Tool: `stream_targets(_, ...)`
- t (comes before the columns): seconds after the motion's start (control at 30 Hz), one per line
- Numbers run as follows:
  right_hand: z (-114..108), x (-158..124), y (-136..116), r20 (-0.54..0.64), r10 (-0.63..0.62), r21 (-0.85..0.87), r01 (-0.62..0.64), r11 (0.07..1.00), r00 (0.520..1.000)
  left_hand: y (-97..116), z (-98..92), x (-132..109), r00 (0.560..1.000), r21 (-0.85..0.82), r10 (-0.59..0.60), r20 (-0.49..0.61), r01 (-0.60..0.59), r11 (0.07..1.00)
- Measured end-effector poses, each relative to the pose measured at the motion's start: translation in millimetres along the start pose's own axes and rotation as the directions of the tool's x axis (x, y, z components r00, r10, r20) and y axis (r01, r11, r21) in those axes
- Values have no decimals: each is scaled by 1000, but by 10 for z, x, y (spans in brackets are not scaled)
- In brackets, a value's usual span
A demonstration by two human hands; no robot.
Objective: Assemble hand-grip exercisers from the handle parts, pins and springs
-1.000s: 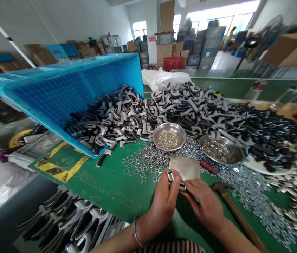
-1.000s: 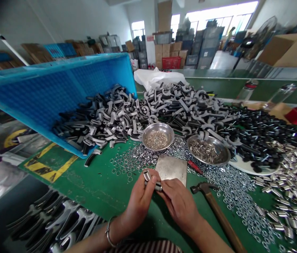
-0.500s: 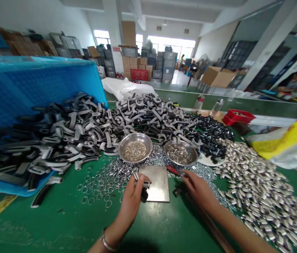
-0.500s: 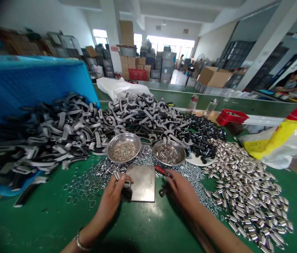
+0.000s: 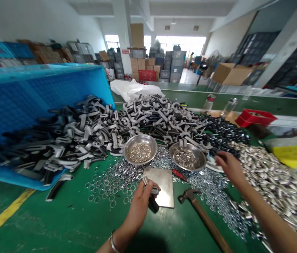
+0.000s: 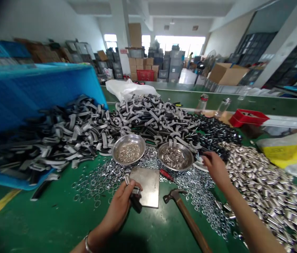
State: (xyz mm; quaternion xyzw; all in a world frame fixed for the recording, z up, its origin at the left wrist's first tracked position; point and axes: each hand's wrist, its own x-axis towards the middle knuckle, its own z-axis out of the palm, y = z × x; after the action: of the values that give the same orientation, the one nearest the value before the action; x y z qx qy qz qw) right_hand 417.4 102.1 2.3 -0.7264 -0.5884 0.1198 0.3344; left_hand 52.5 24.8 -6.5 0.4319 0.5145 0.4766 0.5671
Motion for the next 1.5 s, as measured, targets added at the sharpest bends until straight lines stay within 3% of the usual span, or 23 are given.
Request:
stream_targets(0.03,4,-183,-128,-9,23,54,-23,998,1000,-5,-5,13,1000,-59,-16,-27,14,998)
stream_targets(0.07,32,-391,-292,13,69,222,-70,973,998,-9,3,27,999,-116,-31,-37,26,993)
stream_targets(0.13,152,-840,-703,185,92,536,-179,825,978,-19,44,50,999,-201,-48,-21,43,979)
stream_targets(0.2,326,-1235,-1135,298,51,670,-248,700,953,-26,92,50,999,-236,-47,23,51,970)
stream_targets(0.3,591,-1553,-1557,327,-21,734,-239,636,945,-26,90,2,998,-249,-15,65,31,968)
stream_targets(0.37,708,-1599,-1636,316,-85,696,-170,698,945,-22,29,-43,997,-224,9,75,8,975)
stream_targets(0.47,776,-1587,-1605,260,-241,526,72,847,935,-10,-85,-105,998,-91,46,48,-42,995)
stream_targets(0.57,779,-1613,-1584,254,-346,418,221,881,903,20,-149,-154,997,21,76,24,-77,997)
stream_targets(0.73,767,-1664,-1564,293,-324,447,171,878,900,169,-188,-218,995,58,66,72,-70,996)
stream_targets(0.87,768,-1619,-1558,268,-499,568,284,773,824,318,-232,-265,988,172,114,104,-131,976)
stream_targets(0.9,779,-1614,-1585,291,-489,621,226,750,822,333,-243,-271,985,205,140,105,-159,966)
stream_targets(0.97,819,-1629,-1675,411,-360,738,-73,671,837,326,-264,-268,975,290,196,107,-220,931)
stream_targets(1.03,868,-1676,-1785,610,-212,742,-458,489,763,279,-290,-246,957,401,263,125,-291,868)
stream_targets(1.1,903,-1735,-1871,740,-165,659,-655,369,652,228,-330,-217,940,484,308,145,-339,807)
stream_targets(1.2,914,-1804,-1901,771,-180,611,-629,480,611,202,-418,-186,935,496,301,188,-355,793)
stream_targets(1.23,913,-1815,-1889,794,-191,583,-632,511,577,207,-452,-182,928,486,296,225,-371,792)
stream_targets(1.37,906,-1783,-1804,941,-197,336,-720,607,273,202,-563,-164,883,457,279,378,-440,773)
stream_targets(1.4,902,-1760,-1784,946,-181,319,-655,685,270,181,-580,-158,889,454,264,373,-423,784)
stream_targets(1.43,896,-1736,-1769,926,-165,334,-529,780,340,154,-591,-153,902,445,248,353,-395,804)
stream_targets(1.5,887,-1699,-1754,770,-200,359,-153,921,606,100,-602,-153,933,412,218,288,-326,851)
